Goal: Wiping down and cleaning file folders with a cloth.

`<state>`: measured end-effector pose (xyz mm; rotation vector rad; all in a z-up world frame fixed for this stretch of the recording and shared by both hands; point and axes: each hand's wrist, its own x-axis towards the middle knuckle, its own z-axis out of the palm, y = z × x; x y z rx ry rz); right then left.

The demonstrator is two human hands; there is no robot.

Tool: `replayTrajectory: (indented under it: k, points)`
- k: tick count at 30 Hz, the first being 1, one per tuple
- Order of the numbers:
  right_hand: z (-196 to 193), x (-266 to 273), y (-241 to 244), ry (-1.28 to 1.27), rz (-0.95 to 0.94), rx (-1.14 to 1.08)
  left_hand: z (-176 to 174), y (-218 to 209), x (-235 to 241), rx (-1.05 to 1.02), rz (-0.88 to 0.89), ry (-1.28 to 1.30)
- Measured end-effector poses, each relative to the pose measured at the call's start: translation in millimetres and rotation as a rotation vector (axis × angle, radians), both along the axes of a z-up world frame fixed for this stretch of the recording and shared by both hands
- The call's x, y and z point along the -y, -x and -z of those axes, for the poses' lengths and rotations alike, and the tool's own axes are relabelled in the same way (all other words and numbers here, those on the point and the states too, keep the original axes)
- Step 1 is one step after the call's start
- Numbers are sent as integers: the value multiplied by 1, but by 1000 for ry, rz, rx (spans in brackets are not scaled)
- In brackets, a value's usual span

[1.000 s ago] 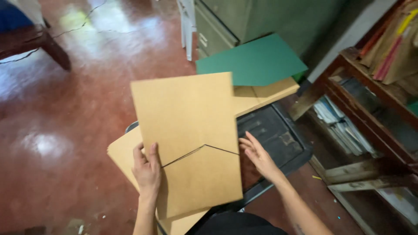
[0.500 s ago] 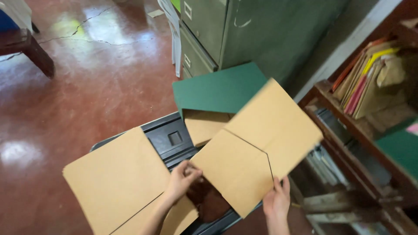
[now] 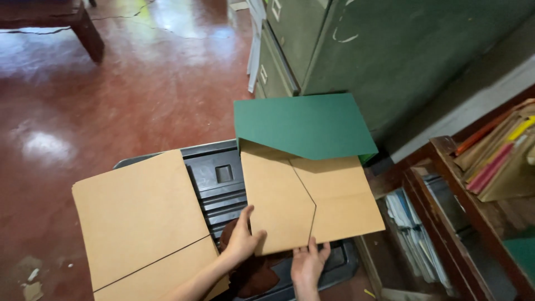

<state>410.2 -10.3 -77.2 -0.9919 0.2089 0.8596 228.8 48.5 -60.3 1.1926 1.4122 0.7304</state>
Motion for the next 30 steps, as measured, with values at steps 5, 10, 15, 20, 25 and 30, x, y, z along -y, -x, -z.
replayTrajectory:
  k: [5, 10, 15, 20, 25, 30]
  points:
    - [-30, -48, 4, -46, -304, 116, -6, 10, -50, -182, 76, -201]
    - [-11, -122, -40, 81, -626, 491, -75, -2, -57, -610, 327, -490]
    - [-26, -175, -74, 336, -874, 857, -64, -25, -88, -932, 492, -667]
    - [-1, -167, -92, 715, -980, 1362, -1, -26, -120, -1049, 562, -741]
    - [-16, -103, -23, 568, -908, 1753, -23, -21, -96, -1042, 477, -715]
    - [-51, -14, 62, 239, -1533, 1870, -65, 31, -53, -997, 337, -687]
